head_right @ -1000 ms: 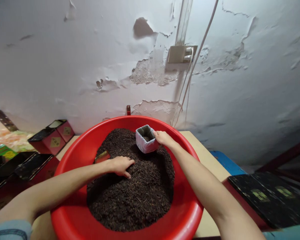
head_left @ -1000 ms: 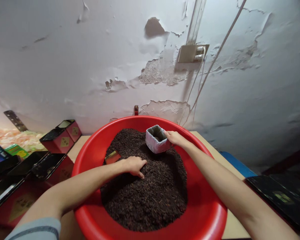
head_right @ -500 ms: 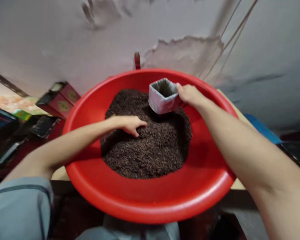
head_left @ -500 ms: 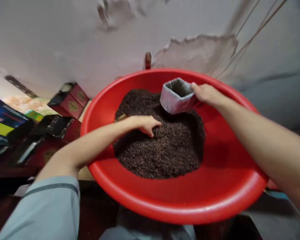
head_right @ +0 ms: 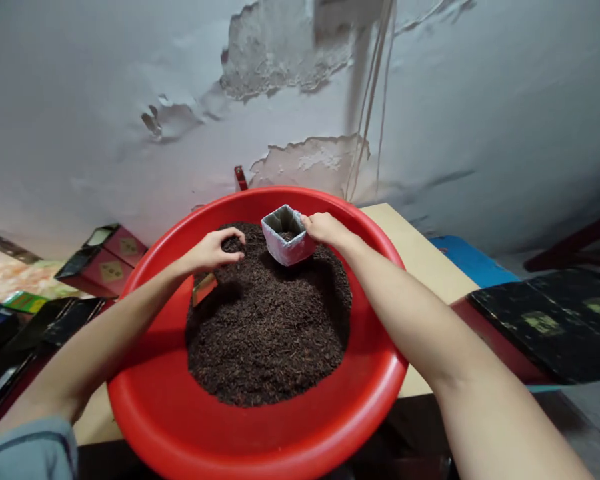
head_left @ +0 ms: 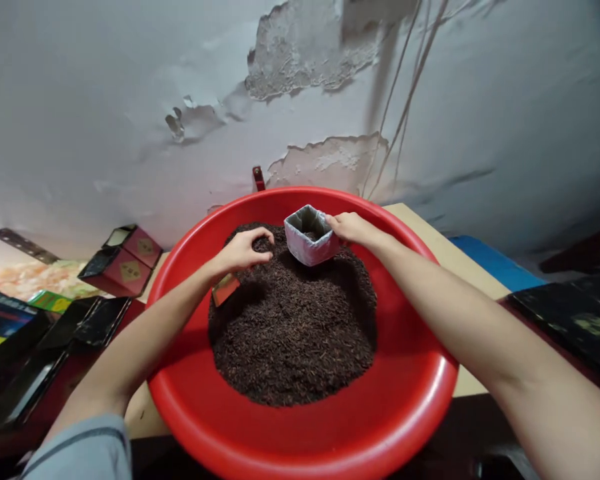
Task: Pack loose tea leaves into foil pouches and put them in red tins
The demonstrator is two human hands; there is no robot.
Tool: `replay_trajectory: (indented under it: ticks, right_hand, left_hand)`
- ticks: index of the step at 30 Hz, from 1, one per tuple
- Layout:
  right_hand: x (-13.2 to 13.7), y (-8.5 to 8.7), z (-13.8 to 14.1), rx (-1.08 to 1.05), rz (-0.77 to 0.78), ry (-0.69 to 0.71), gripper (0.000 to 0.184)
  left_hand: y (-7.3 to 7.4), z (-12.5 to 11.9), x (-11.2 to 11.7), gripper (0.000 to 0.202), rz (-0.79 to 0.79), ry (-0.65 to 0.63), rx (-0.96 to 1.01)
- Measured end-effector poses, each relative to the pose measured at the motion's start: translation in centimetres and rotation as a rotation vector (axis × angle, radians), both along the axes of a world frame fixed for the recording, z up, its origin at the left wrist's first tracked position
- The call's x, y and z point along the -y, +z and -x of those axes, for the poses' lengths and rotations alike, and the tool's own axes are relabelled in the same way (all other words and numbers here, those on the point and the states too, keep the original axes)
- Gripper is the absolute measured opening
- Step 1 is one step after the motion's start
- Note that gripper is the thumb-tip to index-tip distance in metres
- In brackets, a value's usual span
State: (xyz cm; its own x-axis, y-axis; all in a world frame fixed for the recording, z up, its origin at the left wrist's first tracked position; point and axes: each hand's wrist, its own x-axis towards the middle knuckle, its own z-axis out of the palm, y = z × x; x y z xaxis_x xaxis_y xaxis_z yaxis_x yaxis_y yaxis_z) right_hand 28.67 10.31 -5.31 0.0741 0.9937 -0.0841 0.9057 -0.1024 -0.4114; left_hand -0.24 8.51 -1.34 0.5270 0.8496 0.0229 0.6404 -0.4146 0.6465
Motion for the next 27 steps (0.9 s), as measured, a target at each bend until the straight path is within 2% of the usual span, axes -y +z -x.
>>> replay_trajectory:
  ticks: [3, 5, 7, 9, 11, 14, 16, 27]
  right_hand:
    - [0.1, 0.1, -0.1, -0.007, 0.004, 0.026, 0.063]
    - [0.1, -0.1, -0.2, 0.002, -0.011, 0.03, 0.066]
    - [-0.1, -0.3, -0.2, 0.004, -0.029, 0.028, 0.068]
    - [-0.3, -0.4, -0.3, -0.01, -0.029, 0.032, 0.069]
    - [-0.4, -0.4, -0.3, -0.028, -0.006, 0.036, 0.071]
    - [-0.4, -0.3, -0.4, -0.03, -0.009, 0.036, 0.071]
    - [-0.4, -0.2, -0.5, -0.017, -0.03, 0.042, 0.07]
    - [-0.3, 0.2, -0.5, -0.025, -0.001, 0.074, 0.07]
  left_hand:
    - [2.1, -4.1, -2.0, 0.026, -0.061, 0.069, 0.231]
    - [2.6, -7.4, -3.7, 0.025, -0.094, 0.094, 0.345]
    - [2.2, -10.3, -5.2, 0.024, -0.135, 0.112, 0.419]
    - [0.8, -12.5, -6.5, 0.024, -0.198, 0.141, 0.47]
    - [-0.7, -13.6, -7.3, 0.023, -0.28, 0.159, 0.486]
    - [-2.5, -13.9, -7.7, 0.021, -0.375, 0.153, 0.451]
    - [-2.9, -13.6, -7.6, 0.019, -0.401, 0.124, 0.414]
    - [-2.6, -11.8, -8.6, 0.021, -0.417, -0.151, 0.141]
